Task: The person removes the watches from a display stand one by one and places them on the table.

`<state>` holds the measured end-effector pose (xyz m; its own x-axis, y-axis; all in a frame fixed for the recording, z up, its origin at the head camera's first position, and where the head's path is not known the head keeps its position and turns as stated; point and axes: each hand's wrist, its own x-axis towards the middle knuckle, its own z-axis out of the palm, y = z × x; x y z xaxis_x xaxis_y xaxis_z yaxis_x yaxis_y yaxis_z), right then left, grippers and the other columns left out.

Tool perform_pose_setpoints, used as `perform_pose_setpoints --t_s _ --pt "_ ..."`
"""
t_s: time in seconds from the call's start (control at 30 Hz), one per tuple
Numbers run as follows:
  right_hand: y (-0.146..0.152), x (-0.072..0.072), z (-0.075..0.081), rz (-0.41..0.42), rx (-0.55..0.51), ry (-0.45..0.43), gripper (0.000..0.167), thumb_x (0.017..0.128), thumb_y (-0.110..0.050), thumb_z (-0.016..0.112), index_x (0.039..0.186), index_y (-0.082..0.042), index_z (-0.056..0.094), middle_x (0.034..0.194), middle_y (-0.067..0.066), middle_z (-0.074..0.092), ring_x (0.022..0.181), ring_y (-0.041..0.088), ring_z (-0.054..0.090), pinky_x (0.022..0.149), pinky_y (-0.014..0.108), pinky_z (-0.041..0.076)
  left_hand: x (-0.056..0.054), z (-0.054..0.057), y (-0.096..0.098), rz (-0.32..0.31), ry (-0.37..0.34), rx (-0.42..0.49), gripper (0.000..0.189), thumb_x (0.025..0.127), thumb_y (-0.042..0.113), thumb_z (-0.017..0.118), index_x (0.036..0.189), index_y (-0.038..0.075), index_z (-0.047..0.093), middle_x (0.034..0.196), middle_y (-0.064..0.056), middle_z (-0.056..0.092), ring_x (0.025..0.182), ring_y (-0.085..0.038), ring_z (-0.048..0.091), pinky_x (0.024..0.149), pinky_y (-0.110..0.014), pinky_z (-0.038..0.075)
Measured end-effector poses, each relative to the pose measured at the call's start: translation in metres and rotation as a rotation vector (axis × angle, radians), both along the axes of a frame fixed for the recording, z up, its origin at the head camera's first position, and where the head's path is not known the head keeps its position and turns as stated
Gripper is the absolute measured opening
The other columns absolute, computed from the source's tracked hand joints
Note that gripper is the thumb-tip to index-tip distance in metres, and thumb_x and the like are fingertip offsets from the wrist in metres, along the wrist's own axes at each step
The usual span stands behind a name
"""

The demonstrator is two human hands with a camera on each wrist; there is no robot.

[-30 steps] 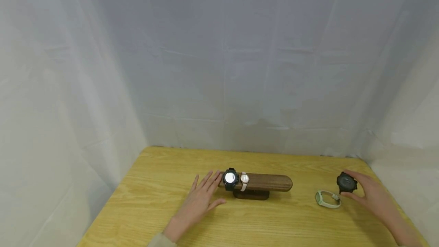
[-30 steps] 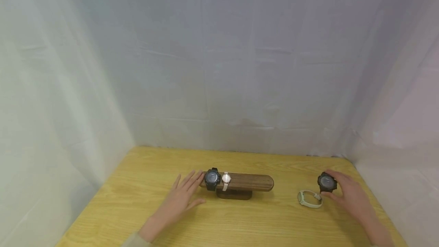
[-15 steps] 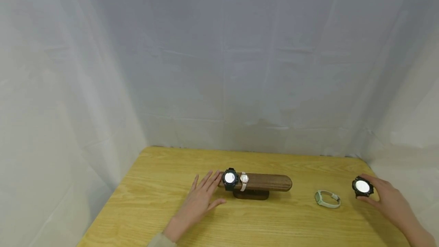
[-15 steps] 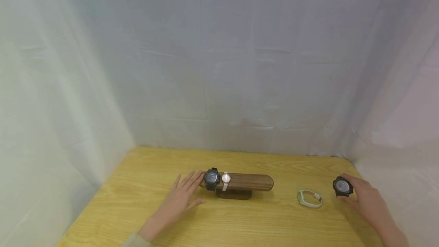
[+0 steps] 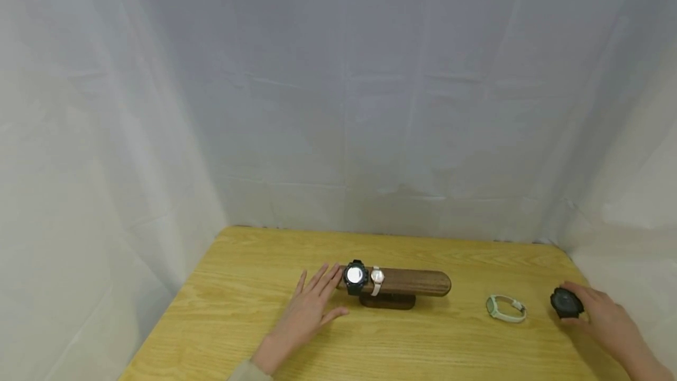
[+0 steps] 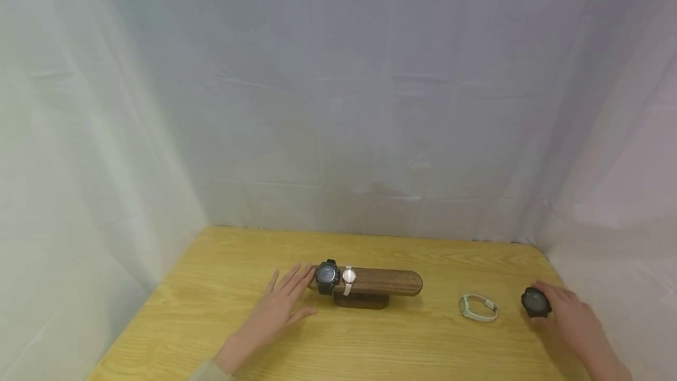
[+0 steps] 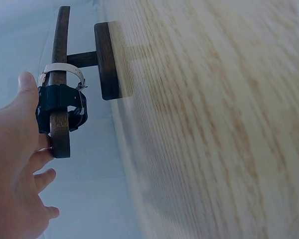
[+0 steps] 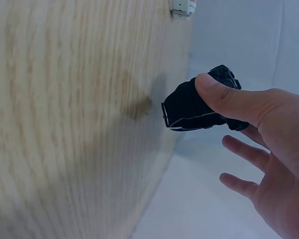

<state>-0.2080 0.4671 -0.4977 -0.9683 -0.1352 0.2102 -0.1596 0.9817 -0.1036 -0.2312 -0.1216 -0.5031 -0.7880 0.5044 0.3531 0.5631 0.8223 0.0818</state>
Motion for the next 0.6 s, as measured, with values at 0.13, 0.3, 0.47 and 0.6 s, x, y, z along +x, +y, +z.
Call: perform_pose_setpoints --t_s 0.13,0.3,0.47,0.6 --pt "0.0000 0.0000 -0.0038 0.006 -0.027 -0.034 0.077 0.070 -0.027 0.090 0.129 0.009 0.055 0.122 0.040 0.059 0.103 0.062 0.055 0.071 0.069 0.052 0.0003 0.0002 0.0001 -0.001 -0.002 -0.001 0.080 0.097 0.052 0.060 0.157 0.007 0.035 0.165 -0.006 0.028 0.152 -0.029 0.025 0.120 -0.063 0.017" --pt "-0.0028 -0.0026 -0.0055 0.033 -0.103 -0.068 0.080 0.071 -0.026 0.090 0.132 0.010 0.052 0.126 0.041 0.056 0.106 0.061 0.056 0.077 0.067 0.052 0.0002 0.0002 0.0002 0.002 -0.010 0.006 0.080 0.096 0.051 0.062 0.157 0.007 0.034 0.165 -0.006 0.028 0.152 -0.029 0.025 0.121 -0.063 0.016" --pt "-0.0070 -0.0040 -0.0047 0.070 -0.131 -0.059 0.079 0.070 -0.021 0.090 0.133 0.008 0.052 0.130 0.040 0.055 0.108 0.058 0.058 0.083 0.066 0.052 0.0001 -0.0007 0.0001 0.010 -0.011 -0.009 0.081 0.096 0.052 0.061 0.158 0.008 0.033 0.165 -0.006 0.027 0.153 -0.029 0.025 0.121 -0.062 0.015" --pt "-0.0086 -0.0047 -0.0061 0.088 -0.139 -0.056 0.078 0.071 -0.022 0.090 0.134 0.005 0.053 0.133 0.039 0.054 0.108 0.058 0.059 0.082 0.067 0.052 0.0001 -0.0005 0.0006 0.018 -0.001 -0.030 0.081 0.096 0.053 0.060 0.159 0.009 0.033 0.165 -0.006 0.028 0.152 -0.029 0.027 0.121 -0.062 0.016"
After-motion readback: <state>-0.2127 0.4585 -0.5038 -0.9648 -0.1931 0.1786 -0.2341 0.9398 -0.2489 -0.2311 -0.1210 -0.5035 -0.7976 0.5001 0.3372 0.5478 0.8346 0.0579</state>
